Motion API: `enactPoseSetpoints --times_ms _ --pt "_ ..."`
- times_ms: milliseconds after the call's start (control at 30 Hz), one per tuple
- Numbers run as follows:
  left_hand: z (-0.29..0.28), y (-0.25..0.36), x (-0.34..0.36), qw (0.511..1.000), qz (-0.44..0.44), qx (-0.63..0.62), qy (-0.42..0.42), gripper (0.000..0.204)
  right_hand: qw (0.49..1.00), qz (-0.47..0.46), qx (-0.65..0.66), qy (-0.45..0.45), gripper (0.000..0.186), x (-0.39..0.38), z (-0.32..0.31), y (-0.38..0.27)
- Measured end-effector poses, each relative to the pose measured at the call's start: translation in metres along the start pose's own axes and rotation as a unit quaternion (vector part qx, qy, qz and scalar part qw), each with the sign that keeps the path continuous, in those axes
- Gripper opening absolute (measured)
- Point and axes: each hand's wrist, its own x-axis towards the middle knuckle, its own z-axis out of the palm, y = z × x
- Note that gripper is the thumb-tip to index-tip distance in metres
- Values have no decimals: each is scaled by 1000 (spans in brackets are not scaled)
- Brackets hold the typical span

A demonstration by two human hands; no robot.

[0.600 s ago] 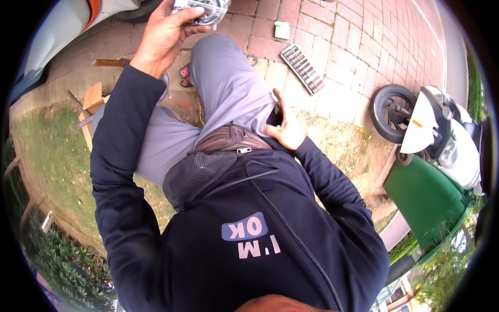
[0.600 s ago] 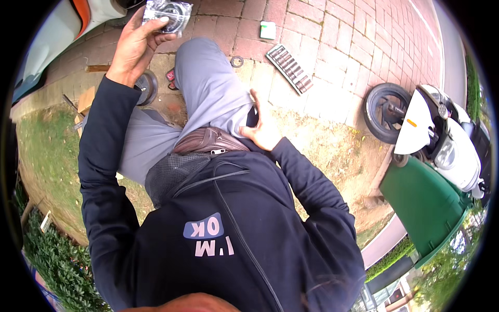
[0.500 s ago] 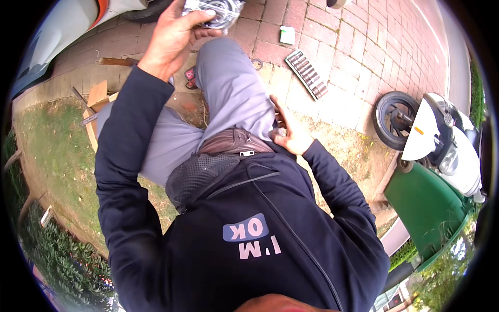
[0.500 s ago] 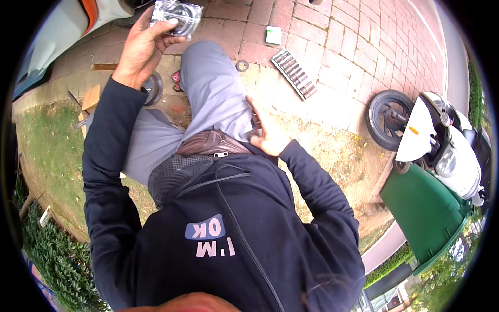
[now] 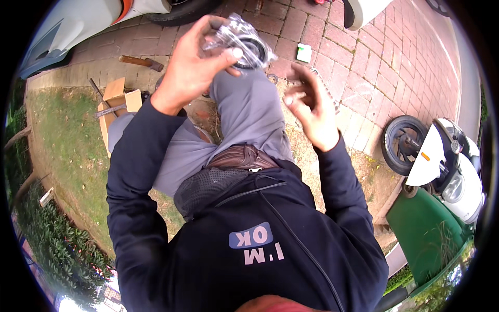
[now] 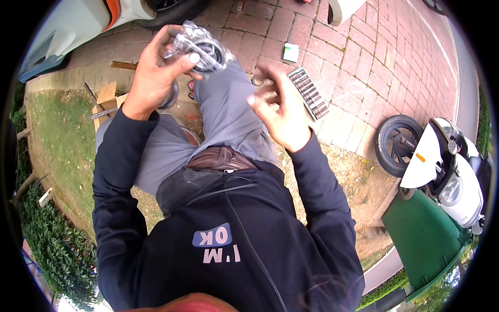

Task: The person sits on the ground and works on a car's wheel hub assembly. They use a hammer to tap a metal rod and remove a bearing from the axle shaft. The person then retrieves a tool from a toolbox and continues to manipulate the axle and hub components.

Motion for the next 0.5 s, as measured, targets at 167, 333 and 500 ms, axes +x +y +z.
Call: enactPoseSetpoints --times_ms 167,333,500 --pt "7 6 -13 1000 -12 1 -20 27 954 41 291 -66 41 57 44 -22" --pt "0 -13 -23 995 -27 65 69 18 955 9 288 -64 27 65 64 -8" --pt "-1 -23 -27 986 -71 5 150 18 972 -66 224 22 24 84 82 -2"
